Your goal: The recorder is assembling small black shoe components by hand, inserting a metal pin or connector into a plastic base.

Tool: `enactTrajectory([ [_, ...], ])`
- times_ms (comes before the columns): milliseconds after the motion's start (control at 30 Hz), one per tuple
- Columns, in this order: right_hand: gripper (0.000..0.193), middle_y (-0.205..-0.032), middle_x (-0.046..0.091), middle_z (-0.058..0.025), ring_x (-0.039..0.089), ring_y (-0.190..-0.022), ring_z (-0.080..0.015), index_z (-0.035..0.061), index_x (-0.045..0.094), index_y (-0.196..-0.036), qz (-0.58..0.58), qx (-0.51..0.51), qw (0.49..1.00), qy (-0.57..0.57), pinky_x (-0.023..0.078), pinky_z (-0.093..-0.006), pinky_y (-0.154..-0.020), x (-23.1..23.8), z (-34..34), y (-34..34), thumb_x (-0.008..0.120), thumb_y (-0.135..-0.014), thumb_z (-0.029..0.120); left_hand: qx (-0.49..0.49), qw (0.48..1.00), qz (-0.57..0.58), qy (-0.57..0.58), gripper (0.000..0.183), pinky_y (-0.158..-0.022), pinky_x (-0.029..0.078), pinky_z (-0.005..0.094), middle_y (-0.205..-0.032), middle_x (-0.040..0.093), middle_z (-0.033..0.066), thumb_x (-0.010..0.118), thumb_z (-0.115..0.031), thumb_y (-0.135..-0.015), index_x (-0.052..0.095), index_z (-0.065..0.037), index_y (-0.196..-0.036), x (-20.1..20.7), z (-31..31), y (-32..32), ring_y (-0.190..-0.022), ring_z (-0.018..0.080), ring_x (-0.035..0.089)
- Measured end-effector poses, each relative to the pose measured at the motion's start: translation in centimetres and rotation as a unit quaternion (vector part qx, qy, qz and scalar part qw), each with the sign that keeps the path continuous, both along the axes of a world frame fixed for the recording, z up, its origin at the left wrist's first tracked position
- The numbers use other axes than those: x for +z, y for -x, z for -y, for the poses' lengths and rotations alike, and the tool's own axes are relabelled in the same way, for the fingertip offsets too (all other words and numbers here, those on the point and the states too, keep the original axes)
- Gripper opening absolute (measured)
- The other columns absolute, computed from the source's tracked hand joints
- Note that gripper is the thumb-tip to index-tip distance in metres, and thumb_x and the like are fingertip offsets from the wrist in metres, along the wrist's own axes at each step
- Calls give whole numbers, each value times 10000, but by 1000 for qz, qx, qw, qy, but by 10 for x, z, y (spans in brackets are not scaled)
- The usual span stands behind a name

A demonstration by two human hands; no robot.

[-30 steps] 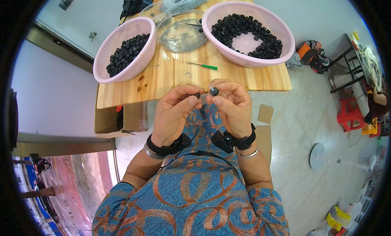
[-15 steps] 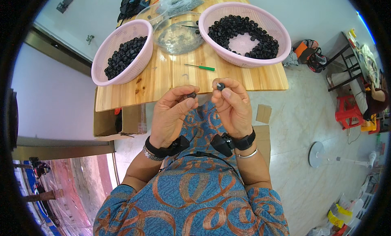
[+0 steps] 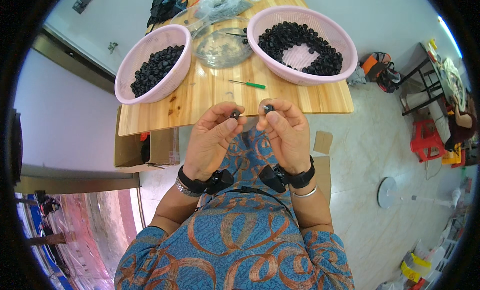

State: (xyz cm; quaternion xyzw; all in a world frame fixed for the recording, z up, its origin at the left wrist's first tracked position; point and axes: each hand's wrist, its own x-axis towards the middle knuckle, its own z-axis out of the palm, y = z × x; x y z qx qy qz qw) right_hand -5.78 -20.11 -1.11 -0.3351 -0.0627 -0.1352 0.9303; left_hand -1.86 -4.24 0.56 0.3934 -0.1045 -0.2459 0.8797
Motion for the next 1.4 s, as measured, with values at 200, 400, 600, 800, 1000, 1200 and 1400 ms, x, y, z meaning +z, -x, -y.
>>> enactTrajectory([
  [200, 166, -944, 553, -114, 536, -717, -112, -43, 518, -1018, 58, -49, 993, 95, 496, -268, -674, 1, -7, 3, 520, -881, 51, -1, 1000, -19, 16, 275, -782, 505, 212, -1110, 563, 102, 529, -4, -862, 516, -13, -1137, 2, -5, -1, -941, 145, 596],
  [400, 141, -950, 538, -121, 519, -697, -114, -43, 515, -987, 85, -55, 989, 106, 495, -269, -658, 0, -11, 6, 513, -886, 54, -6, 998, -47, 48, 284, -788, 520, 218, -1121, 549, 124, 505, -22, -883, 498, -10, -1166, 2, -9, 1, -936, 151, 598],
  [600, 142, -961, 532, -108, 541, -740, -116, -40, 506, -997, 69, -69, 980, 173, 483, -247, -665, 6, -14, 14, 524, -876, 32, -32, 989, -103, 103, 255, -807, 506, 234, -1103, 570, 106, 507, -32, -887, 516, -13, -1142, 7, -10, 6, -935, 158, 591],
  [800, 191, -975, 513, -82, 540, -777, -111, -37, 504, -1002, 70, -142, 936, 314, 462, -223, -676, 11, -25, 15, 581, -830, -7, -31, 990, -96, 98, 296, -816, 512, 225, -1116, 560, 124, 490, -22, -891, 490, -5, -1186, 5, -12, 9, -952, 161, 592],
  [1000, 189, -921, 530, -89, 525, -743, -117, -22, 534, -959, 76, -203, 884, 414, 443, -218, -652, 14, -25, 15, 625, -799, 19, -19, 998, -32, 42, 296, -796, 511, 222, -1055, 586, 104, 501, -39, -891, 496, 7, -1183, 7, -14, 12, -921, 143, 594],
  [1200, 197, -886, 541, -102, 542, -696, -149, -19, 538, -946, 118, -234, 831, 490, 454, -238, -614, 26, -22, 16, 638, -782, 22, -42, 997, -33, 49, 299, -737, 491, 214, -969, 601, 71, 518, -111, -900, 508, 4, -1176, 2, -17, 11, -809, 110, 576],
  [1400, 200, -854, 555, -113, 570, -690, -192, -3, 536, -938, 129, -226, 807, 530, 469, -280, -580, 41, -24, 16, 643, -771, 27, -54, 995, -48, 69, 298, -723, 484, 220, -936, 597, 58, 504, -144, -912, 510, 6, -1169, -3, -16, 9, -770, 104, 561],
])
